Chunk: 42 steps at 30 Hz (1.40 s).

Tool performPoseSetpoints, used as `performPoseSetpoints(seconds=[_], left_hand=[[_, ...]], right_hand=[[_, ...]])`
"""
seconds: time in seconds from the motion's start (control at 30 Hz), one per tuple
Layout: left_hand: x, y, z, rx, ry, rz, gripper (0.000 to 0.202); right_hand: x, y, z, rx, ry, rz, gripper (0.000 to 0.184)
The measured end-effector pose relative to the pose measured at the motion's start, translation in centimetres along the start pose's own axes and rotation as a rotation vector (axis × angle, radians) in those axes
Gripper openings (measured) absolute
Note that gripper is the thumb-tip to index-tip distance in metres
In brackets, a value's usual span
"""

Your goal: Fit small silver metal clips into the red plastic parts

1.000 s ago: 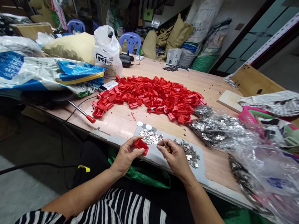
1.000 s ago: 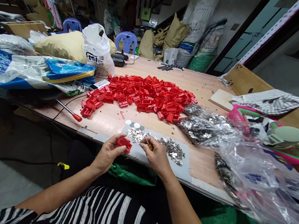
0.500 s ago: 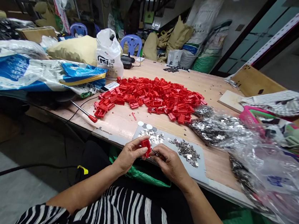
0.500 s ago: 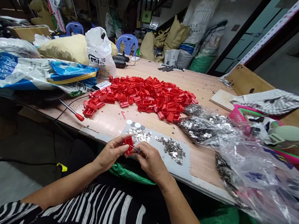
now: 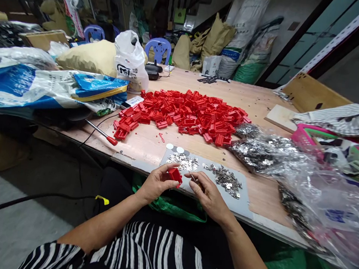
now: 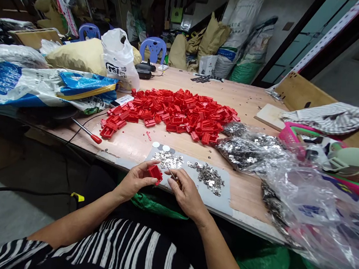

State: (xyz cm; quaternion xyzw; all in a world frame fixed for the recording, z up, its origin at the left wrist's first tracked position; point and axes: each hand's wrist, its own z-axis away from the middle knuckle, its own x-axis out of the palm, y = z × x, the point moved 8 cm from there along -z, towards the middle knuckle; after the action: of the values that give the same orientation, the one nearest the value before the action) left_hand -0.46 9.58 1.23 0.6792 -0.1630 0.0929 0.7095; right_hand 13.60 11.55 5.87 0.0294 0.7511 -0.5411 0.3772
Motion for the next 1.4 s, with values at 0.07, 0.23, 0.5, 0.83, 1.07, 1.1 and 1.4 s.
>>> performPoseSetpoints(seconds=[0.07, 0.23, 0.5, 0.83, 1.07, 1.1, 1.4], left_hand=[[-0.5, 0.4, -0.3, 0.083, 0.015, -0.178, 0.051], [-0.9, 1.4, -1.0, 0.267, 0.043, -0.620, 0.036], [-0.8, 0.6, -1.6, 0.237, -0.022, -0.713, 0.038], [-0.9, 0.5, -1.7, 0.203, -0.030, -0.663, 0.036], [-0.8, 0.7, -1.7, 0.216, -0.038, -0.673, 0.035], [-0.8, 0.6, -1.7, 0.216, -0.038, -0.679, 0.035], [-1.2, 0.3, -1.4, 0.167, -0.019, -0.588, 0.033]], right_hand=[[0.2, 0.3, 0.0, -0.024, 0.011, 0.084, 0.027], [1.1, 1.5, 0.0, 0.022, 0.028, 0.218, 0.026], [2.0, 2.1, 0.0, 0.031, -0.027, 0.254, 0.019], [2.5, 2.2, -0.1, -0.007, -0.040, 0.295, 0.020], [3.0, 1.2, -0.1, 0.059, -0.013, 0.406, 0.018], [3.2, 1.1, -0.1, 0.077, -0.006, 0.426, 0.019], [3.1, 1.5, 0.1, 0.100, 0.004, 0.293, 0.021]])
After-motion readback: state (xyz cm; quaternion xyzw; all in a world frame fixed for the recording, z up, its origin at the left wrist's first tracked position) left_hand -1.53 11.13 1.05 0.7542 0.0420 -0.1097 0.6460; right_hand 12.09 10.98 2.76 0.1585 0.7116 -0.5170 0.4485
